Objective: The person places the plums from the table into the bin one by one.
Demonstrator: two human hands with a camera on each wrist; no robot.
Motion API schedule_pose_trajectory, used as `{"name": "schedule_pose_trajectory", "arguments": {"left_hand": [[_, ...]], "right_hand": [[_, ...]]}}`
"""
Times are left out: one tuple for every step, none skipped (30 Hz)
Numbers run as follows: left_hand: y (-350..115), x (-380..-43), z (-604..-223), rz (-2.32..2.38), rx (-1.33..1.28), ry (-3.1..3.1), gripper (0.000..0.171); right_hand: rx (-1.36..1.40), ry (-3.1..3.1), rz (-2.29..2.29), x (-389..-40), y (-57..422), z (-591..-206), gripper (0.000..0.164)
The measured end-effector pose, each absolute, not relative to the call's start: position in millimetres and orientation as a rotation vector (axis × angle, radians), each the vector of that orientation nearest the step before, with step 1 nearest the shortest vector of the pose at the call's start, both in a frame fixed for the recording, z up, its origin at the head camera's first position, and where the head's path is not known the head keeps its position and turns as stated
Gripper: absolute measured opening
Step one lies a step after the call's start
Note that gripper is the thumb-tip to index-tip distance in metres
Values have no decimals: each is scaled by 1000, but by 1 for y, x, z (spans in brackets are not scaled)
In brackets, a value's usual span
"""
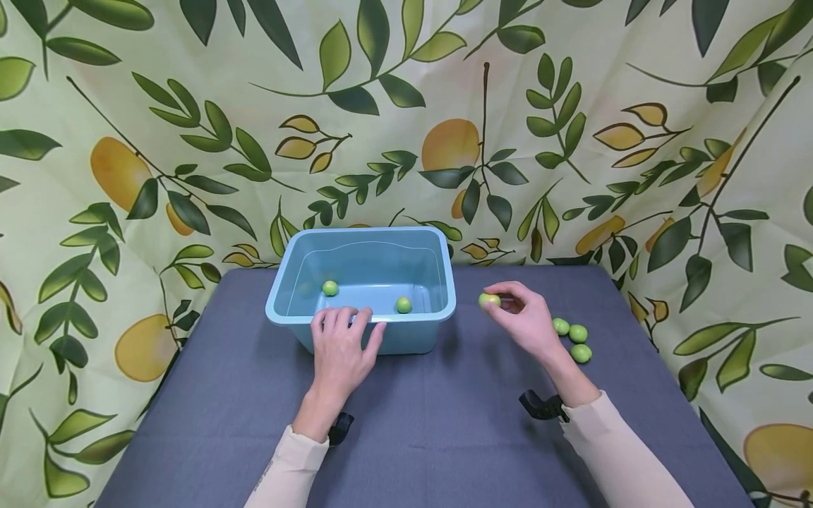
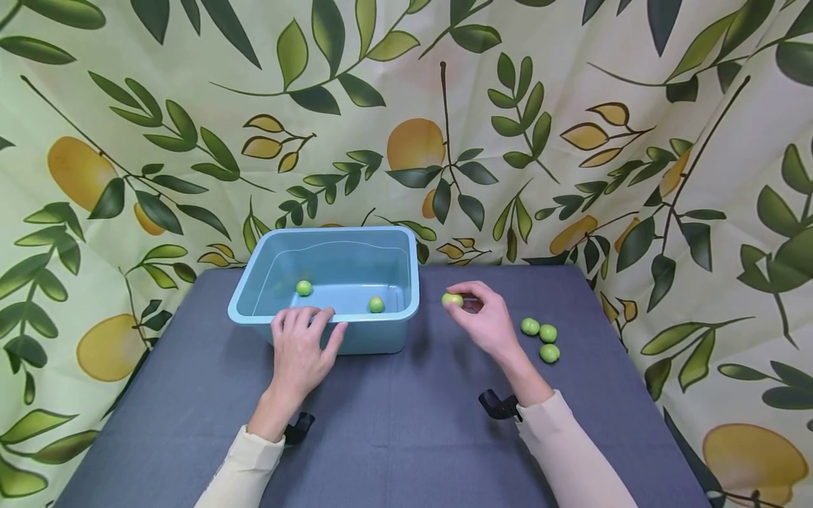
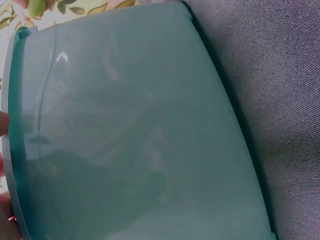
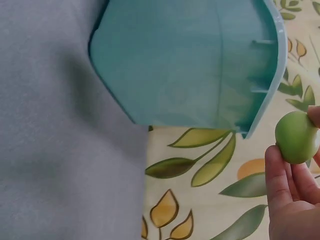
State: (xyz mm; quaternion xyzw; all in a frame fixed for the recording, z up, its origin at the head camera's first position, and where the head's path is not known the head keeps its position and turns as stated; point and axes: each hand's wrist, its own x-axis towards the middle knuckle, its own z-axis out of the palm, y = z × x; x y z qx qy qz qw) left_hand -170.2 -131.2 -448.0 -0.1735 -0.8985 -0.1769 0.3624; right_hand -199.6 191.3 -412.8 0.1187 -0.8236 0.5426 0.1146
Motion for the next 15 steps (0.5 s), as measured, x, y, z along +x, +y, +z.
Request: {"name": "schedule_pose_trajectory", "arguments": {"left_hand": [[-131, -170, -448, -453, -447, -2314, 44], [-131, -170, -448, -451, -447, -2315, 44], [-131, -170, -448, -451, -447, -2314, 44], [-131, -170, -448, -449, -447, -2313, 44], [-131, -170, -448, -448, -447, -2312, 44], [-131, -170, -448, -447, -447, -2313, 44], [-131, -170, -448, -446, -447, -2313, 44], [-131, -170, -448, -445, -447, -2313, 44], [-131, -170, -448, -446, -447, -2315, 44], [-131, -170, -448, -445, -447, -2314, 44], [-131, -170, -448, -445, -448, -2313, 44], [-131, -170, -448, -443, -448, -2312, 44], [-131, -169, -447, -442, -447, -2311, 44], [-131, -169, -447, -442, -446, -2310, 44], [-131, -169, -447, -442, -447, -2306, 44]], "right_hand": [[357, -2405, 1594, -200, 191, -413, 30], [367, -2396, 1596, -201, 190, -412, 30], [378, -2387, 1601, -202, 189, -412, 31], [388, -2376, 1611, -202, 188, -411, 31], [399, -2368, 1615, -202, 186, -409, 31], [408, -2364, 1618, -202, 185, -408, 31], [417, -2363, 1619, -203, 184, -407, 31], [428, -2361, 1621, -203, 183, -406, 31], [439, -2360, 1627, -204, 181, -405, 31], [448, -2358, 1636, -204, 180, -403, 31], [457, -2355, 1650, -204, 179, -402, 31], [465, -2355, 1656, -204, 178, -400, 31], [471, -2350, 1671, -204, 176, -399, 31], [478, -2347, 1679, -204, 175, -397, 30], [481, -2344, 1690, -204, 174, -395, 30]]}}
